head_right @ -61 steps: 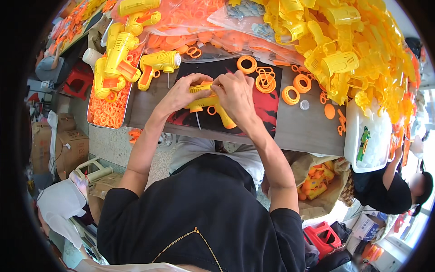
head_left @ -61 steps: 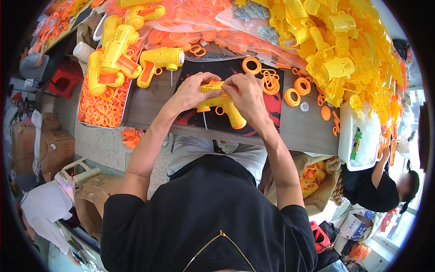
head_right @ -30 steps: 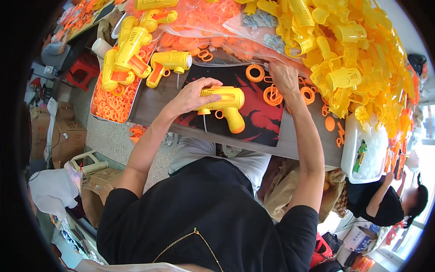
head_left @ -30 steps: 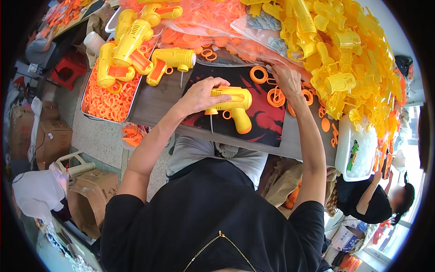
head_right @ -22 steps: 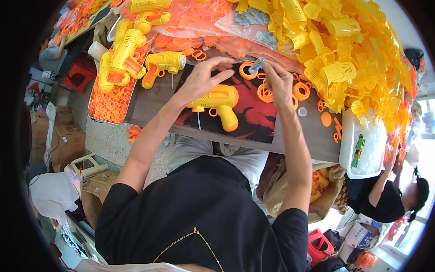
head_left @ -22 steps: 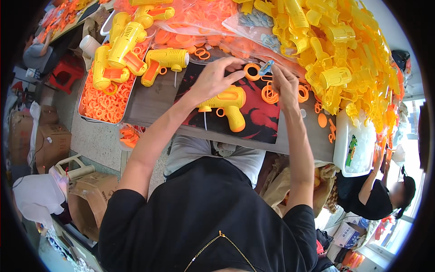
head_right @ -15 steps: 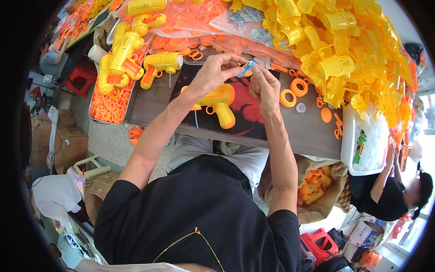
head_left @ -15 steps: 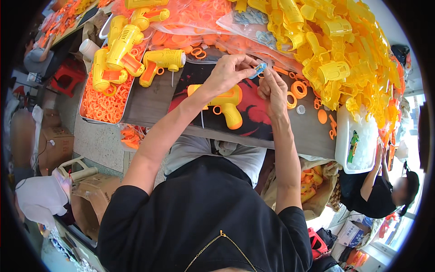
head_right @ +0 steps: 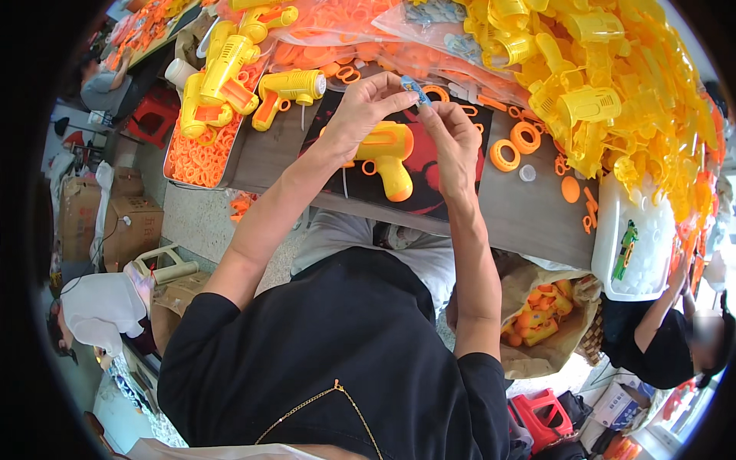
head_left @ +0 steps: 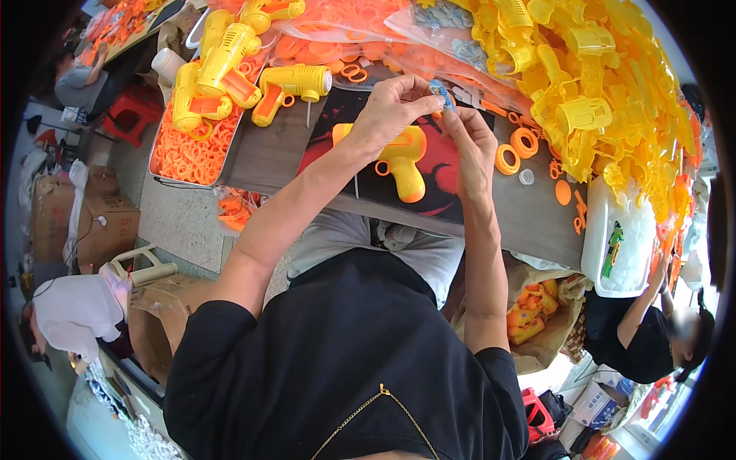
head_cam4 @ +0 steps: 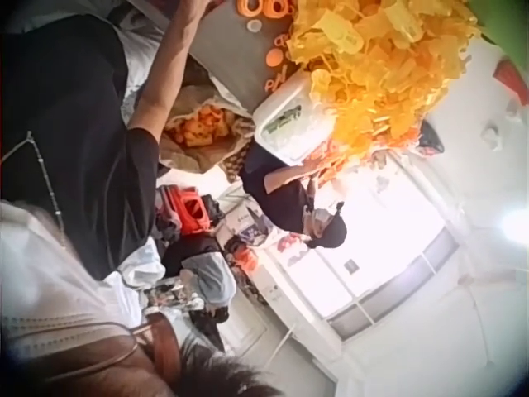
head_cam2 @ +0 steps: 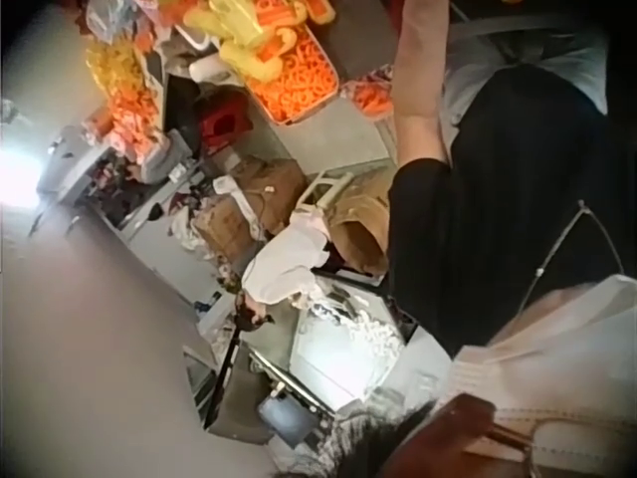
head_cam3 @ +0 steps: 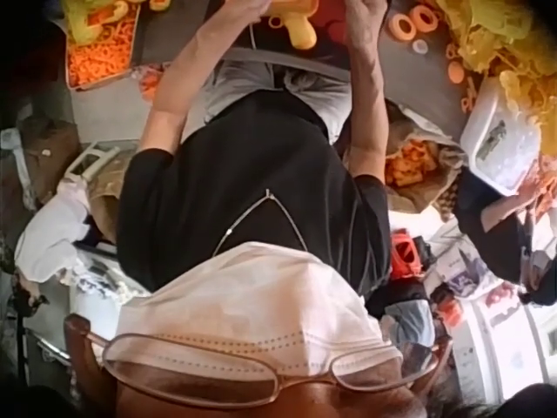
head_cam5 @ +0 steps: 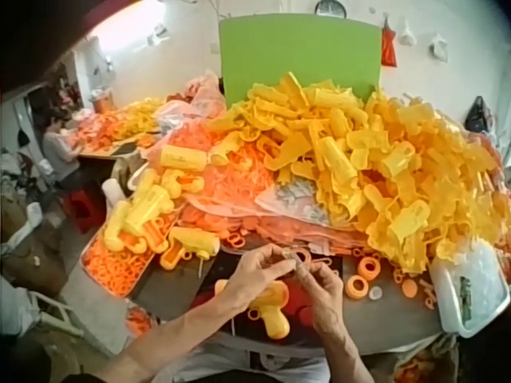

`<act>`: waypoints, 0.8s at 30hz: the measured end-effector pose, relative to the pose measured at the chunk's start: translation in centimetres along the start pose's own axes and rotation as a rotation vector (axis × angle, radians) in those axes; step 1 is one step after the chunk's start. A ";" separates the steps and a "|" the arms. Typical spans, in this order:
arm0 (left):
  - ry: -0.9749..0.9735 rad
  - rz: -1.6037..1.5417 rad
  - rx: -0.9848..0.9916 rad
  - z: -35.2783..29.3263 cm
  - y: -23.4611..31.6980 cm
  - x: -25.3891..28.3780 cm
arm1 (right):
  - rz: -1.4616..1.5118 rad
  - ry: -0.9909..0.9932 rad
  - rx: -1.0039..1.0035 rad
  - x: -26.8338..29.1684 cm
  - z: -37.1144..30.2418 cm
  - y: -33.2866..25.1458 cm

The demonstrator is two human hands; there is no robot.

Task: Assembling yellow toy guns by attaching orange components at a workbench.

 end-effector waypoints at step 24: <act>-0.166 0.946 -0.523 -5.7 -1.0 6.5 | -0.278 -0.166 -0.234 2.6 -0.9 2.4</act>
Point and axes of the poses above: each hand's wrist, its own z-axis towards the middle knuckle, its own x-axis out of the back of the hand, y = z × x, the point moved 1 cm from there along z, towards the middle knuckle, and after that the axes turned 15 degrees about -z, right-handed, at the moved point
